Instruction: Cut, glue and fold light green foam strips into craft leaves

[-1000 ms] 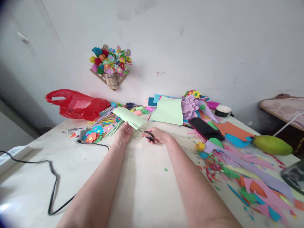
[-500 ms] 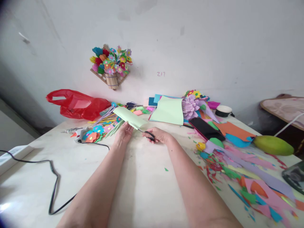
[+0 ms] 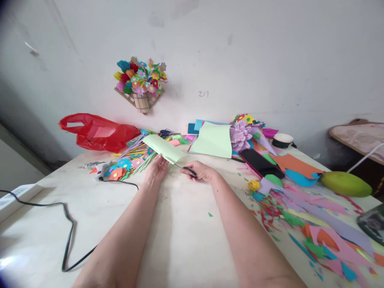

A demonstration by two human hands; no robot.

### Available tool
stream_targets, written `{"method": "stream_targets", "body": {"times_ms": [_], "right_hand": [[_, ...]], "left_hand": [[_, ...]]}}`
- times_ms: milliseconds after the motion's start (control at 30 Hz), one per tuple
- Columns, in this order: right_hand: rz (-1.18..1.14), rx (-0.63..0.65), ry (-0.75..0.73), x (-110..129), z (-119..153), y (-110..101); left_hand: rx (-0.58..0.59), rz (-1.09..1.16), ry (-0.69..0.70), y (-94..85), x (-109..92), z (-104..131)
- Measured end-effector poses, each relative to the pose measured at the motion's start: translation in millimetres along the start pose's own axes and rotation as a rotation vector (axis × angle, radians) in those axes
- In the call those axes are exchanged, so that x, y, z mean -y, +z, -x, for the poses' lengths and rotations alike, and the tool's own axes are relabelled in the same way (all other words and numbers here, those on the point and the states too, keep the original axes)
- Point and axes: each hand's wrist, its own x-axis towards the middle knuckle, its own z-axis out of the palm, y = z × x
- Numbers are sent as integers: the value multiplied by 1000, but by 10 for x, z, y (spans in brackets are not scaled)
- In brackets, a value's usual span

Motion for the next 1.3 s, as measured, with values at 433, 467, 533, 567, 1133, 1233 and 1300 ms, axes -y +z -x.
{"method": "stream_targets", "body": {"times_ms": [433, 467, 533, 567, 1133, 1233, 1300], "right_hand": [[5, 11, -9, -35, -5, -28], [2, 14, -6, -31, 1, -31], [-7, 20, 2, -27, 11, -40], [-13, 22, 5, -28, 14, -47], [-23, 21, 55, -54, -22, -71], [-22, 19, 56, -60, -30, -65], [-18, 15, 51, -60, -28, -60]], "left_hand": [[-28, 18, -9, 7, -7, -14], [-35, 23, -7, 8, -8, -17], [-52, 32, 2, 11, -9, -20], [-59, 32, 5, 13, -9, -19], [20, -23, 38, 25, 13, 27], [26, -25, 39, 20, 18, 20], [27, -28, 39, 11, 21, 8]]}}
